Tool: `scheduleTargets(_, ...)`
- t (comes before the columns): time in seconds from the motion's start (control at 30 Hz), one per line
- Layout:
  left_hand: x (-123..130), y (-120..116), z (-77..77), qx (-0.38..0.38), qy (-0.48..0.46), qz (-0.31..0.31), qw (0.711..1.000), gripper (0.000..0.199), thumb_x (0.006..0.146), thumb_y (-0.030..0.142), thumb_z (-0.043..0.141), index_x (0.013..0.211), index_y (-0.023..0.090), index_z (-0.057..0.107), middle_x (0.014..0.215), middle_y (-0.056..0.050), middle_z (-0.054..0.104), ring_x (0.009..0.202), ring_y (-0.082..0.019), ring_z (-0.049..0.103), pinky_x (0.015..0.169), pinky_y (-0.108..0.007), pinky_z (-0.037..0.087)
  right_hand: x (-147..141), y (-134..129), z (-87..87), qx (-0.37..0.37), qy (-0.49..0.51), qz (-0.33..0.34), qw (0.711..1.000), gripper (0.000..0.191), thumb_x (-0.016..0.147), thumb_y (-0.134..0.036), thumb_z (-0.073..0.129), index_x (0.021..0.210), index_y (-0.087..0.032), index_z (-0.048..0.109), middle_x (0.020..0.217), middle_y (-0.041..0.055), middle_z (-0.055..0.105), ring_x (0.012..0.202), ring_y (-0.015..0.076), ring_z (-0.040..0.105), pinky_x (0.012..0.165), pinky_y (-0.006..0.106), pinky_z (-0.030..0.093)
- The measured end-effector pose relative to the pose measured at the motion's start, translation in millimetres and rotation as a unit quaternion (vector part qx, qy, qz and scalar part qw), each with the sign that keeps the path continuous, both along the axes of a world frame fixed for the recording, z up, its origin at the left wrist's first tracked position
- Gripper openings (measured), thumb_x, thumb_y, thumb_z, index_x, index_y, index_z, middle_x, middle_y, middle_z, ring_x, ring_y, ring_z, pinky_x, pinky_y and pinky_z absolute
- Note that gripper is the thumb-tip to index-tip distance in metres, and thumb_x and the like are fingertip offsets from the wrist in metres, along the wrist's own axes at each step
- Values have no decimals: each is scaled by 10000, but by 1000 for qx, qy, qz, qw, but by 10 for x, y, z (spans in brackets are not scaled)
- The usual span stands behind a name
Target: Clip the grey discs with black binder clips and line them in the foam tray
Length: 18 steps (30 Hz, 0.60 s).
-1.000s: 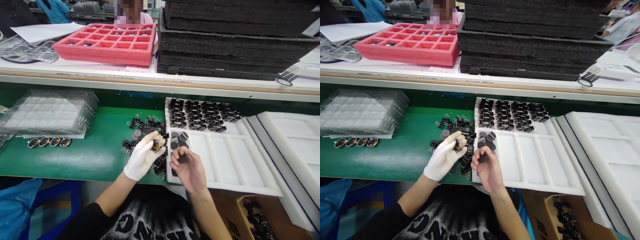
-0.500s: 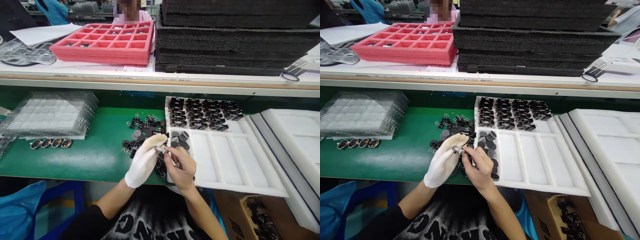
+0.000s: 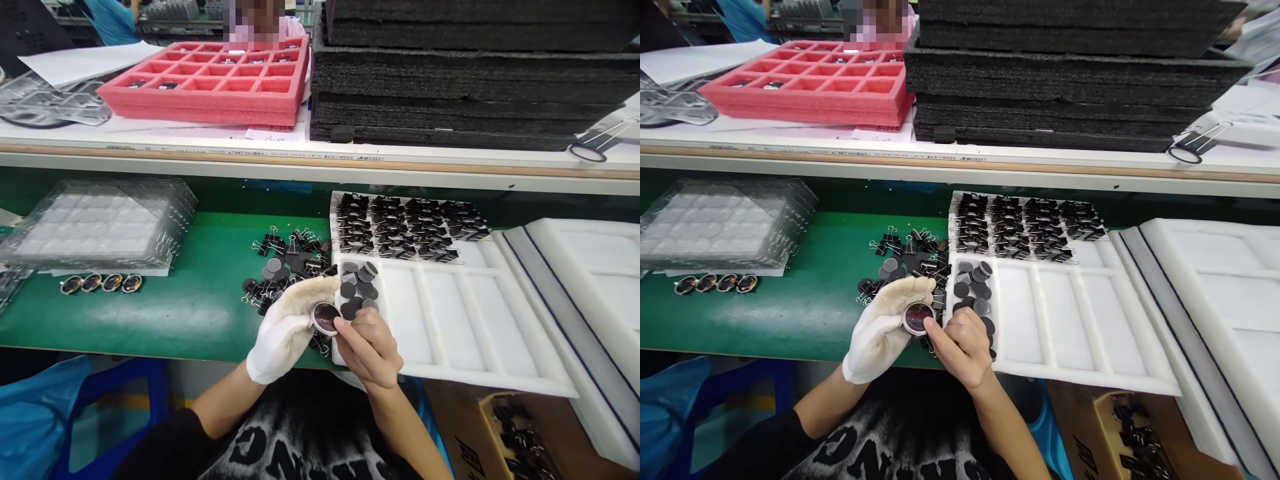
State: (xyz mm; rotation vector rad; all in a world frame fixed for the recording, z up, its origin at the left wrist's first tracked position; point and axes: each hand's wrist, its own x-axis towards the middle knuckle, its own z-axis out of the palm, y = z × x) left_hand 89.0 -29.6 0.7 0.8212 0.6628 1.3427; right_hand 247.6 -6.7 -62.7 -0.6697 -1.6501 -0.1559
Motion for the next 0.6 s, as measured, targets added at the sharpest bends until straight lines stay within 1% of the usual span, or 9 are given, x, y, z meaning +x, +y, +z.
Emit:
scheduleTargets(0.1,-67,16,-11,48,38,-5,998,450,870,192,665,1315,251,686,1417,-84,656,1391,-311,549,1186,-469,423,22,18,65,12,10,12,1000,661,864,-25,672,1456,-311,597,629,-29,542,507,154,504,454,326,398)
scheduleTargets(0.17,-136,42,-21,129,158,14,979,526,856,230,700,1379,259,652,1460,-102,613,1410,-330,515,1176,-480,417,16,21,122,4,38,26,999,656,859,-17,658,1444,-308,608,652,-18,555,528,162,509,454,328,400)
scheduleTargets(0.2,-167,60,-26,172,240,30,955,580,829,242,742,1399,264,642,1474,-109,596,1414,-338,500,1180,-482,403,5,13,147,-6,57,39,998,639,853,-13,655,1419,-308,628,664,-16,556,536,162,506,456,327,403)
scheduleTargets(0.27,-208,101,-40,235,386,64,890,659,754,235,827,1388,273,651,1437,-116,611,1371,-338,523,1170,-469,394,-36,-24,182,-57,110,71,990,535,858,-24,656,1313,-305,686,672,-21,538,546,152,482,483,326,424)
scheduleTargets(0.33,-208,140,-55,263,458,89,845,568,760,231,827,1310,268,689,1279,-104,686,1203,-293,624,1074,-422,460,-92,-77,192,-165,186,85,965,313,890,-87,666,1127,-282,727,644,-39,478,551,141,453,530,324,443)
scheduleTargets(0.4,-169,170,-67,254,485,109,830,319,851,220,732,1168,254,728,1076,-71,724,980,-224,668,912,-354,509,-152,-119,183,-303,267,87,911,53,919,-201,692,934,-251,695,622,-55,426,558,130,438,561,308,438)
scheduleTargets(0.47,-111,184,-71,220,505,123,826,169,921,211,630,1050,242,735,956,-45,717,847,-183,647,818,-314,497,-202,-134,168,-413,345,114,835,171,909,-325,734,821,-231,621,621,-65,407,566,120,430,561,283,414)
scheduleTargets(0.53,-50,184,-73,181,520,121,826,190,926,233,626,1093,240,717,948,-35,712,822,-173,634,794,-300,483,-238,-122,161,-478,413,162,758,295,865,-412,778,782,-223,568,637,-68,413,572,109,413,550,261,394)
scheduleTargets(0.6,1,173,-81,157,526,97,830,284,905,270,663,1187,238,681,964,-26,708,811,-167,624,771,-286,473,-266,-103,165,-507,456,191,706,363,814,-448,817,760,-219,541,643,-70,418,571,102,397,540,247,378)
